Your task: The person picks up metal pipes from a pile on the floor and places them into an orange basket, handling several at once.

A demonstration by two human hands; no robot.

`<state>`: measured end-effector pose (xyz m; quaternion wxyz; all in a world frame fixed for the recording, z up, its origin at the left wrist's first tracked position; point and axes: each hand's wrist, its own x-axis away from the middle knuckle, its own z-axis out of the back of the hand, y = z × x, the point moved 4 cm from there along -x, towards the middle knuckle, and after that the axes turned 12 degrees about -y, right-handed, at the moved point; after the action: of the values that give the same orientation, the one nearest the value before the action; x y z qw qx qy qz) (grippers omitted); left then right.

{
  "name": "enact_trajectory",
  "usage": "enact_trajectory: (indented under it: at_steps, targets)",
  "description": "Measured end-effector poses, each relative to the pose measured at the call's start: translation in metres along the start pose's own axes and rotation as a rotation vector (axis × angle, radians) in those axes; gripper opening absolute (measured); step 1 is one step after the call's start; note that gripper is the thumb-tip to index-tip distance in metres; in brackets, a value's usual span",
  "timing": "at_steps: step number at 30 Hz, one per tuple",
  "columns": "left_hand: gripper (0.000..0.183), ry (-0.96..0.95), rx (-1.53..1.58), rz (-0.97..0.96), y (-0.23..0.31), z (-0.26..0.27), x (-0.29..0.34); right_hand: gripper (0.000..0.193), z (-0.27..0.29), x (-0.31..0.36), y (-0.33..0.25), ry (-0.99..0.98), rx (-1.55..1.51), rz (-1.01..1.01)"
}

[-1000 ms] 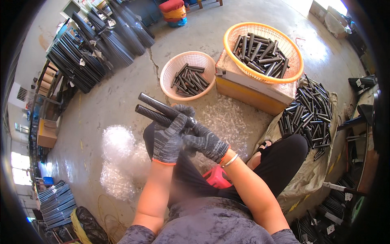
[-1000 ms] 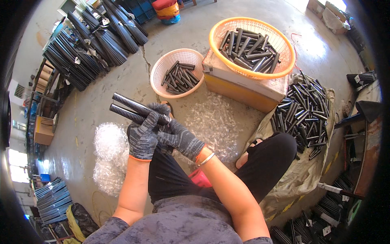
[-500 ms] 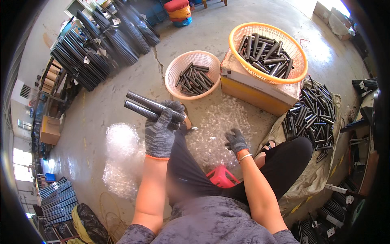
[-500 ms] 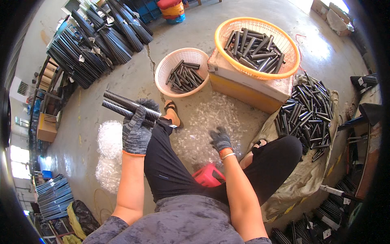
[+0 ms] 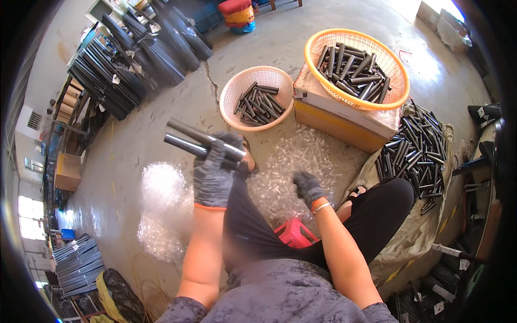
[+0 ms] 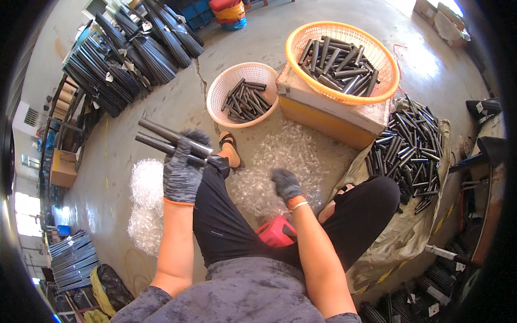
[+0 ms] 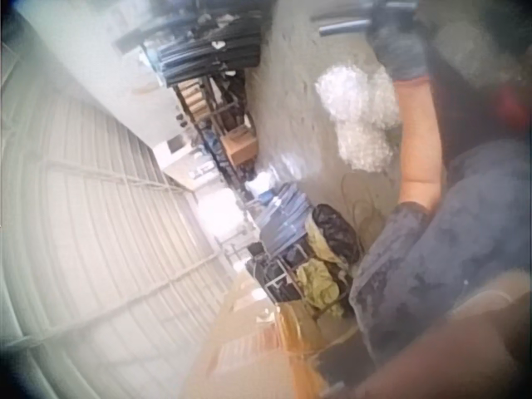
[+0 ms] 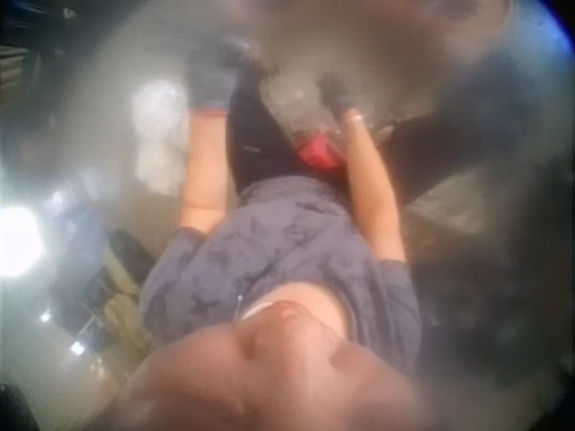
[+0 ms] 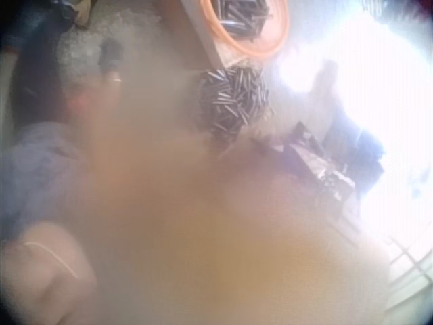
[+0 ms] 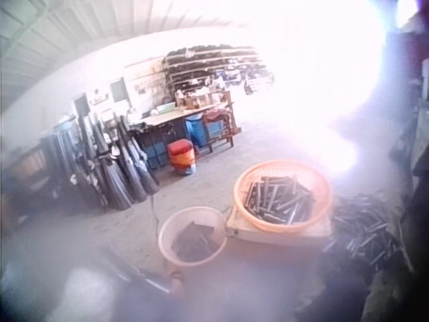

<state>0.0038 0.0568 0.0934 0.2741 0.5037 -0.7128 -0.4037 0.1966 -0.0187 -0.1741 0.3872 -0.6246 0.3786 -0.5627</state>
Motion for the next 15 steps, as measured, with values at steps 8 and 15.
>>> enact_trajectory:
  at_steps: [8,15]
  targets:
    - [0.024,-0.063,0.131,-0.058,-0.008,0.009,-0.007,0.059,0.022,0.004,0.021,0.385,-0.3,-0.167]
    - [0.027,-0.12,0.137,0.103,-0.031,0.01,-0.002,0.06,-0.073,0.049,-0.186,-0.416,-0.384,0.412]
